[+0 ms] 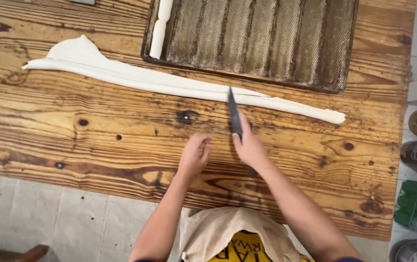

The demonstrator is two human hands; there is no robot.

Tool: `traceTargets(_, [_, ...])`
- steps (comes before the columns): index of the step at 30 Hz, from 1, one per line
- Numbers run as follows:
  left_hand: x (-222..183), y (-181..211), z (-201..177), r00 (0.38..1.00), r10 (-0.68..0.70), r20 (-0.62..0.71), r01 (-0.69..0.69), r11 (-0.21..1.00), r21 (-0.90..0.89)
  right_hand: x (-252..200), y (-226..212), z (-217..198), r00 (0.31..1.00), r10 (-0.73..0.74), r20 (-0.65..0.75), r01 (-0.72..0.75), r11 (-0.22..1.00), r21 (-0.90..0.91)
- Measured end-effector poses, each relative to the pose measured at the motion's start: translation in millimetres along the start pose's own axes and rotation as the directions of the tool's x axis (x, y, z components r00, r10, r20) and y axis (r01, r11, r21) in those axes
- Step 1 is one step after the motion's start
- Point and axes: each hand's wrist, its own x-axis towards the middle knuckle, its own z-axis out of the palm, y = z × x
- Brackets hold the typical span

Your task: Shaping dough into long strips and placing them on a baking tray

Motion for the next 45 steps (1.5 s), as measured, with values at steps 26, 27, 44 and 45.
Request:
traceTargets(26, [-23,-122,-245,0.977,-0.163,0.139,0.187,0.965,-0.184,47,-83,133,0.899,-0.437,0.032,0.411,0.815,-0.408])
traceTargets(27, [-24,-124,-246,0.976,-0.175,0.13,0.198,0.962,-0.189,75,-62,142,0.898,-0.438,0.048,0.418,0.81,-0.411])
traceTargets(44, [154,-225,-253,0.994,-0.01,-0.107,0.077,0.762,0.643,171,-13,179,0.689,-0.693,-0.211,0.388,0.599,-0.701])
traceTargets(45, [159,-221,-257,0.996,0.01,-0.088,0.048,0.775,0.63,172,-14,180,0.695,-0.681,-0.231,0.357,0.606,-0.711])
